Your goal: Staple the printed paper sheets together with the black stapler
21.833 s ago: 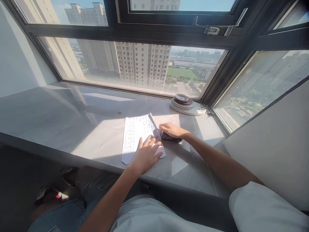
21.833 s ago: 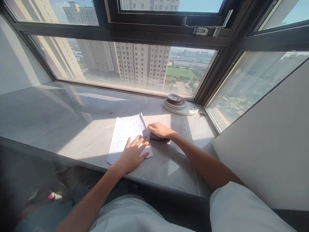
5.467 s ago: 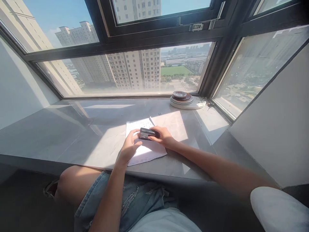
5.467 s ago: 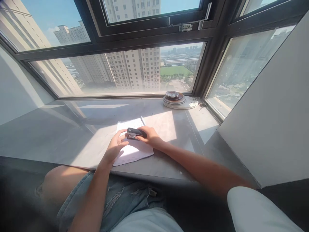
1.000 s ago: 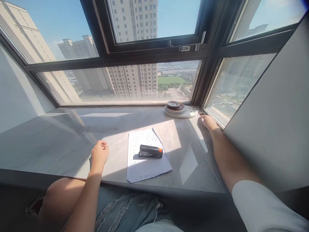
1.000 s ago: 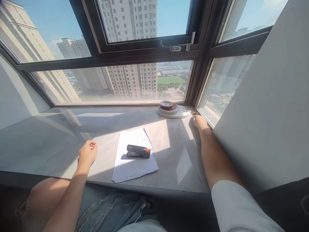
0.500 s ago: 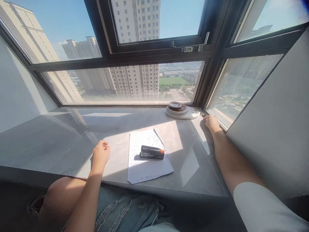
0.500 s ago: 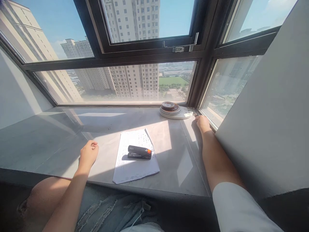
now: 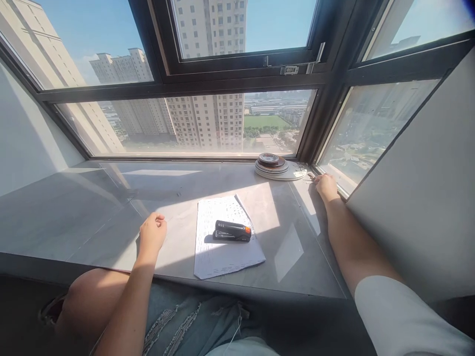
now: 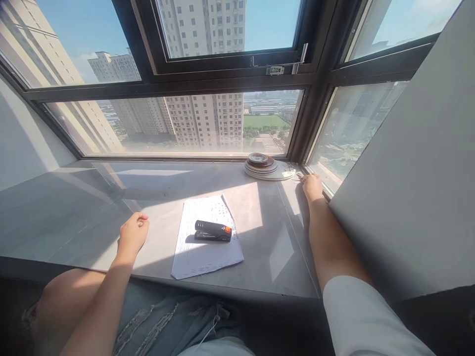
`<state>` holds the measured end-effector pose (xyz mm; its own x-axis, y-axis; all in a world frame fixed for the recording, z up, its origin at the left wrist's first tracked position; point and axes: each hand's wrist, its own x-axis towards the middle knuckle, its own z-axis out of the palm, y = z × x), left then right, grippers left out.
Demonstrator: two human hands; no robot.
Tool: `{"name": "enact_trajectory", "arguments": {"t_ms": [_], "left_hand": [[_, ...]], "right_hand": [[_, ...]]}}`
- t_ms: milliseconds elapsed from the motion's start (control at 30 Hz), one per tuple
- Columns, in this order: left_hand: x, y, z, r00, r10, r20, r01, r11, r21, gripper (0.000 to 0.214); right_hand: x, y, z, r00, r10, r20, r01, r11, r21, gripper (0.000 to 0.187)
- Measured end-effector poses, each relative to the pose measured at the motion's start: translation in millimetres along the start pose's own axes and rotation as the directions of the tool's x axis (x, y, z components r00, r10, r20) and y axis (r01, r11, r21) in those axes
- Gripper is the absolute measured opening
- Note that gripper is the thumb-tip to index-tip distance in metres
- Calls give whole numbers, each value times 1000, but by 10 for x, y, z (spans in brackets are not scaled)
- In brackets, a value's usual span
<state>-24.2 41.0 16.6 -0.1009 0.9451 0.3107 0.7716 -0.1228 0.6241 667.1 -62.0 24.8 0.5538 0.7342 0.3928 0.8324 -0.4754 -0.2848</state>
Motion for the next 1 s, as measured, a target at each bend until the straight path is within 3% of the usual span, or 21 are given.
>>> {"name": "enact_trajectory", "arguments": {"t_ms": [167, 267, 333, 367, 433, 500, 600, 700, 833, 933, 1000], "left_hand": [[-3, 6, -2, 1000, 3, -1, -3, 1000, -11, 14], [1, -8, 4, 1000, 17, -1, -17, 1000, -5, 14], [2, -17, 5, 1000, 14, 5, -14, 1000, -3, 14], [2, -22, 6, 1000, 11, 5, -11, 1000, -6, 15], [-1, -33, 8, 1000, 7, 3, -7, 1000, -10, 16], [-4, -47, 11, 1000, 12, 4, -12, 1000, -9, 17], [-5, -83, 28, 999, 39, 9, -39, 999, -14, 17], [0, -131, 60, 997, 74, 6, -74, 997, -13, 18], [2, -170, 97, 997, 78, 9, -78, 997, -15, 19], [-7, -157, 97, 997, 73, 8, -73, 997, -12, 20], [-15, -133, 83, 997, 73, 4, -73, 997, 1, 20]], "right_hand": [[-62, -190, -157, 998, 67, -19, -65, 993, 102, 21], [35, -388, -253, 997, 45, -57, -29, 968, 247, 15], [164, -565, -354, 996, 27, -83, 11, 904, 427, 10], [229, -670, -424, 995, 5, -101, 51, 837, 544, 8], [313, -915, -612, 983, -63, -171, 176, 581, 795, 8], [285, -1208, -858, 962, -140, -237, 274, 434, 858, 15], [1, -1701, -1273, 906, -308, -291, 351, 162, 922, 21], [-461, -2158, -1613, 842, -450, -296, 335, 7, 942, 19], [-1043, -2550, -1842, 735, -643, -213, 270, -10, 963, 21], [-1386, -2665, -1908, 621, -774, -125, 281, 71, 957, 27], [-1602, -2684, -1933, 589, -802, -99, 314, 115, 942, 28]]}}
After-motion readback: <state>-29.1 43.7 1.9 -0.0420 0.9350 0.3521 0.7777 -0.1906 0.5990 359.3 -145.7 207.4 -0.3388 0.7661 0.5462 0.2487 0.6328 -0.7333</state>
